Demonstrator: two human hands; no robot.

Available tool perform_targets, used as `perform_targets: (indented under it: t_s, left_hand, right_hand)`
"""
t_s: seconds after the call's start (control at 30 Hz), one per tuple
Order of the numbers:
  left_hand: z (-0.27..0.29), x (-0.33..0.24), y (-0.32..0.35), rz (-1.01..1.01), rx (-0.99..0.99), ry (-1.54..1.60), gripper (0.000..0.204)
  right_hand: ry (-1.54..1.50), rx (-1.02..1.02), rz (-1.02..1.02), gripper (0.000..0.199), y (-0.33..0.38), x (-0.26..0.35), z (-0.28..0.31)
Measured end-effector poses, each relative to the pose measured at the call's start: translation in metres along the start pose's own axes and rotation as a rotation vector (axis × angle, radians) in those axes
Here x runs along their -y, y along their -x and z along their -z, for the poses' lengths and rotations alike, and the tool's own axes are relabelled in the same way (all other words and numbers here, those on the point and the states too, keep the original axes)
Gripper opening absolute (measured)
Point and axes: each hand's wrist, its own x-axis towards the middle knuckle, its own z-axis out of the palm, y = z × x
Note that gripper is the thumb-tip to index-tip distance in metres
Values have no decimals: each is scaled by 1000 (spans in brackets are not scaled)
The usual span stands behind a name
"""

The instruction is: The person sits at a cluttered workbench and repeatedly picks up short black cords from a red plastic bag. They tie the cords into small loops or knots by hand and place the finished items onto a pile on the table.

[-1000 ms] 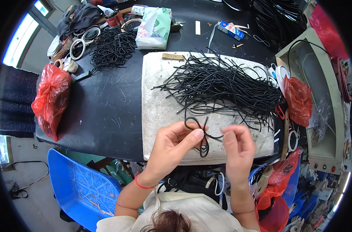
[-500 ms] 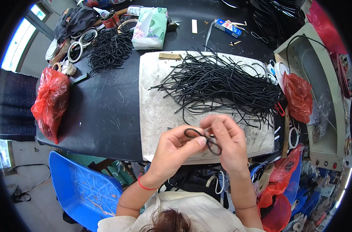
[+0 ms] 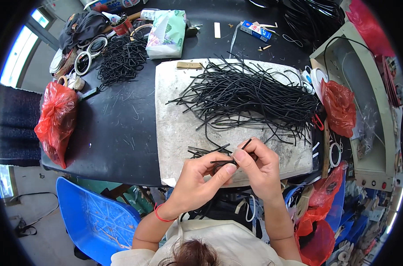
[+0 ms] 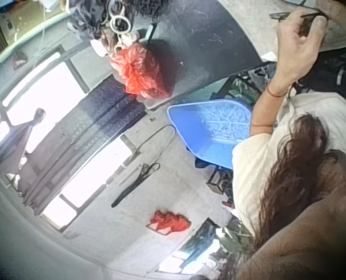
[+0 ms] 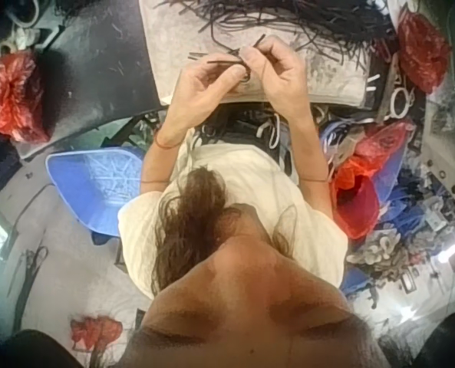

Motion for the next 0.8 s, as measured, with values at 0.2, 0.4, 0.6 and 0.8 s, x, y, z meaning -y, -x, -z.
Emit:
perform_targets:
  t_s: [0.2, 0.4, 0.6, 0.8]
  left_hand:
    - [-10, 10, 0, -181, -113, -157, 13]
    - [-16, 21, 4, -388, -232, -536, 10]
    - [19, 6, 2, -9, -107, -138, 16]
    - [16, -9, 6, -13, -112, 112, 20]
  right_hand:
    - [-44, -185, 59, 19, 3, -8, -7]
    - [-90, -220, -66, 17, 4, -9, -10]
    - [-171, -110, -272, 12, 6, 5, 2]
    - [-166, -98, -174, 10, 16, -4, -5]
